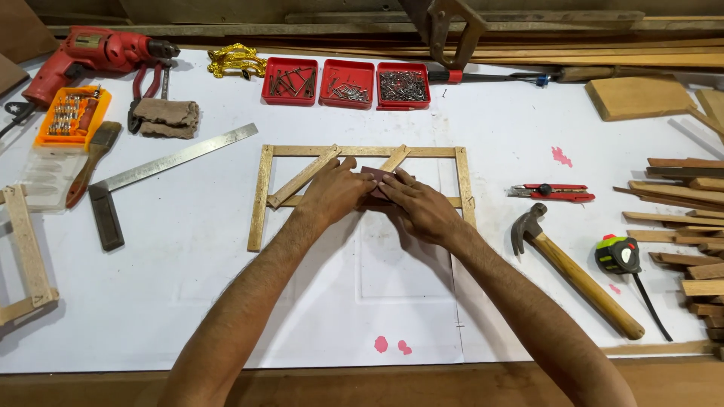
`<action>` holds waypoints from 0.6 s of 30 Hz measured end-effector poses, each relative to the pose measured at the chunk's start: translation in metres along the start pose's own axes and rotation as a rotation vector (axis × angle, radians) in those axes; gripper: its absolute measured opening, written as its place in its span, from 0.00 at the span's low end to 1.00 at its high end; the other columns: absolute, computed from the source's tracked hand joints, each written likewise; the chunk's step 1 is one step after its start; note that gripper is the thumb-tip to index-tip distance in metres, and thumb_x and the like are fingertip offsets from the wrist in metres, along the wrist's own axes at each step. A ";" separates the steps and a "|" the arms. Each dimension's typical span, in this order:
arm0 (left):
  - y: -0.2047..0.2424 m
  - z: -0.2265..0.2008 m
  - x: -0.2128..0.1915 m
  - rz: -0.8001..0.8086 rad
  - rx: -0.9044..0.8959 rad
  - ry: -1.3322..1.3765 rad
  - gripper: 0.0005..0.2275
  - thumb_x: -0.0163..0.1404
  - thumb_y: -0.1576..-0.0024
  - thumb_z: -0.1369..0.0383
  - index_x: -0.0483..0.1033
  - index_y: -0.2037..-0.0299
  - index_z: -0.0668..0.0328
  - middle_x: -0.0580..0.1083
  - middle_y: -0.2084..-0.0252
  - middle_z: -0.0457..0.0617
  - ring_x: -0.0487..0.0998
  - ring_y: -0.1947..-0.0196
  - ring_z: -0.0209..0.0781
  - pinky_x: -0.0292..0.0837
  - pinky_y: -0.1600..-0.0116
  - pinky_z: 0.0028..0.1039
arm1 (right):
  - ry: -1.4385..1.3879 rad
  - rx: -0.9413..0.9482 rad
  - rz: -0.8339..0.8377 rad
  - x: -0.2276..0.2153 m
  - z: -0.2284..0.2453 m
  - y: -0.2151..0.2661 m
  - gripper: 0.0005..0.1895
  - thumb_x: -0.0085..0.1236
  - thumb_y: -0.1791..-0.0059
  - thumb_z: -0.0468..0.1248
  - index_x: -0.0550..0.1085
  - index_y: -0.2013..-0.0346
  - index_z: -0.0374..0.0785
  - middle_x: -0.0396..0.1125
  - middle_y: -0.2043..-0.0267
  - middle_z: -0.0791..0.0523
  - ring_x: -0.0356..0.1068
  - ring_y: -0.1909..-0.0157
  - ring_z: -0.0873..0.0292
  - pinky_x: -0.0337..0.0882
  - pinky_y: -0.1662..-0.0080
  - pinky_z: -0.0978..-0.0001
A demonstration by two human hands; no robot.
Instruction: The person assembles small wooden truss frames on a workbench. They position thin wood strips diagonally inside rectangular frames, hammer nails to fasten the joints, measure parts with a tape measure, sand the frame members with a sanding block, and pick additional strips from a pile of scrap wood.
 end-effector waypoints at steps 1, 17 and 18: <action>-0.001 0.000 -0.006 0.007 0.004 0.002 0.20 0.60 0.46 0.59 0.77 0.43 0.41 0.75 0.42 0.33 0.65 0.36 0.44 0.58 0.29 0.43 | -0.005 0.006 0.003 0.000 -0.002 -0.002 0.26 0.54 0.46 0.43 0.66 0.33 0.44 0.60 0.29 0.54 0.52 0.25 0.48 0.64 0.34 0.53; -0.028 0.013 0.007 -0.132 0.077 0.138 0.21 0.57 0.43 0.63 0.73 0.39 0.52 0.70 0.35 0.43 0.63 0.30 0.45 0.58 0.29 0.46 | 0.056 0.057 0.094 -0.007 -0.023 -0.022 0.33 0.58 0.48 0.44 0.61 0.30 0.41 0.58 0.28 0.52 0.49 0.24 0.49 0.53 0.28 0.53; -0.022 0.011 0.001 -0.088 0.063 0.145 0.21 0.56 0.44 0.63 0.72 0.39 0.51 0.69 0.35 0.43 0.62 0.30 0.45 0.57 0.29 0.47 | 0.030 0.072 0.100 -0.006 -0.020 -0.020 0.32 0.58 0.48 0.44 0.61 0.30 0.42 0.58 0.28 0.53 0.49 0.24 0.49 0.53 0.28 0.53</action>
Point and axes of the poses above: each hand's wrist, its own y-axis away from the middle knuckle, its own x-axis out of the palm, z = x × y, the point moved 8 cm from there along -y, towards the middle knuckle
